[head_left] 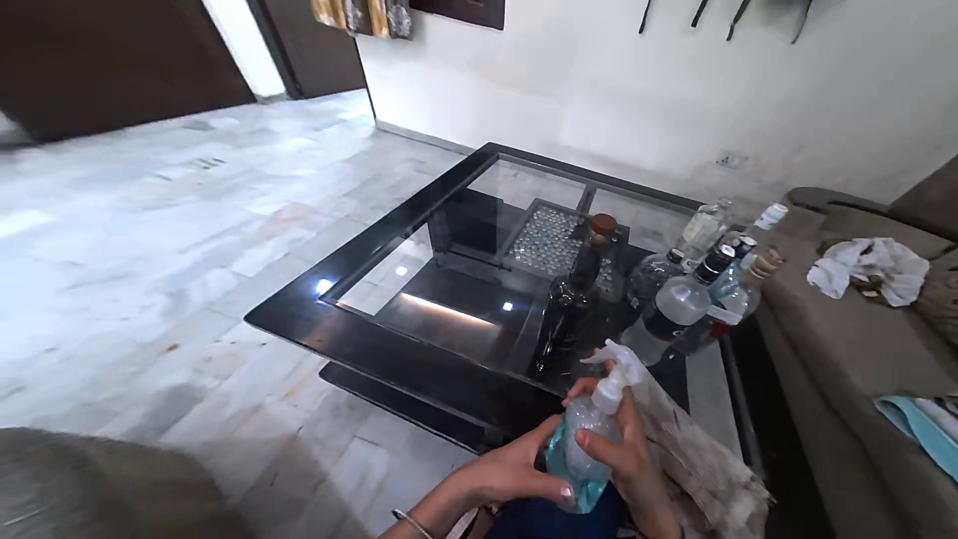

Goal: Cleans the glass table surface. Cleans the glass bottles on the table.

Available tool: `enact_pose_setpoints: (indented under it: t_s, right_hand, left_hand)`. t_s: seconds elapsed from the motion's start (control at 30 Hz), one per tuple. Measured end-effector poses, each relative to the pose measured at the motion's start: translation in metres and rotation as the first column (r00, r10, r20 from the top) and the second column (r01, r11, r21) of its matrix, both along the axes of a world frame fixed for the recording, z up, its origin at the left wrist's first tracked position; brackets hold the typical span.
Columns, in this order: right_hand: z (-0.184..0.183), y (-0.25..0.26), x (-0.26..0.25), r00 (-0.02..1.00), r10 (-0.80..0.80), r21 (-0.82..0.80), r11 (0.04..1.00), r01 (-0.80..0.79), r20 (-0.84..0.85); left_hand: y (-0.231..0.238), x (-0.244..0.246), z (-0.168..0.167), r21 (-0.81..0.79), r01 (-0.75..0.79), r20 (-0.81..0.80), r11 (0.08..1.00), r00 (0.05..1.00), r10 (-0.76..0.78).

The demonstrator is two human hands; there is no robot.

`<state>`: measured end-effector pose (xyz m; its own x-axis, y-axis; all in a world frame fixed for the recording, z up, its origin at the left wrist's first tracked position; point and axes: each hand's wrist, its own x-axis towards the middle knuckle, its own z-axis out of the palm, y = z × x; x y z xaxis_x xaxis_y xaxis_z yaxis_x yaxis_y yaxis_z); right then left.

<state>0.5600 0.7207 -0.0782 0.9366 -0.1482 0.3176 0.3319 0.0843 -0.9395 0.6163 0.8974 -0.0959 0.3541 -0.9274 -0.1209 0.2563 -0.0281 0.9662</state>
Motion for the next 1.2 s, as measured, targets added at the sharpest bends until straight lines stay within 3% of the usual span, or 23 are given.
enact_pose_setpoints:
  t_s: [0.07,0.13,0.2,0.27,0.33,0.4,0.5,0.63,0.87,1.2]
  right_hand:
    - [0.003,-0.001,0.006,0.999,-0.023,-0.036,0.999,0.022,-0.022]
    - [0.008,-0.004,0.011,0.996,-0.047,-0.021,0.999,0.046,-0.081]
    - [0.011,-0.009,0.014,0.99,-0.045,0.046,0.998,0.052,-0.133]
    - [0.014,-0.015,0.017,0.984,-0.03,0.102,0.994,0.049,-0.175]
    - [0.019,-0.02,0.021,0.98,-0.013,0.158,0.986,0.045,-0.199]
    - [0.025,-0.023,0.023,0.969,-0.017,0.202,0.977,0.069,-0.247]
    - [0.033,-0.023,0.026,0.954,-0.036,0.23,0.967,0.108,-0.297]
    - [0.044,-0.026,0.033,0.954,-0.062,0.225,0.965,0.132,-0.293]
    - [0.065,-0.027,0.053,0.96,-0.108,0.088,0.987,0.135,-0.26]
    - [0.064,-0.015,0.062,0.938,-0.167,0.08,0.977,0.199,-0.304]
  left_hand:
    - [0.009,0.013,-0.005,0.021,-0.153,0.142,0.988,0.979,0.148]
    - [0.023,0.034,-0.008,0.106,-0.434,0.345,0.895,0.86,0.376]
    - [0.042,0.064,-0.027,0.087,-0.694,0.59,0.715,0.614,0.524]
    - [0.064,0.093,-0.051,0.001,-0.864,0.766,0.503,0.324,0.555]
    - [0.083,0.115,-0.064,0.024,-0.94,0.825,0.34,0.211,0.525]
    - [0.096,0.129,-0.074,0.116,-0.965,0.84,0.235,0.221,0.495]
    - [0.099,0.138,-0.094,0.217,-0.962,0.86,0.163,0.268,0.434]
    - [0.089,0.135,-0.112,0.184,-0.978,0.924,0.099,0.206,0.321]
    - [0.089,0.134,-0.12,0.087,-0.992,0.939,0.092,0.112,0.325]
    - [0.087,0.133,-0.12,0.069,-0.994,0.935,0.08,0.092,0.341]
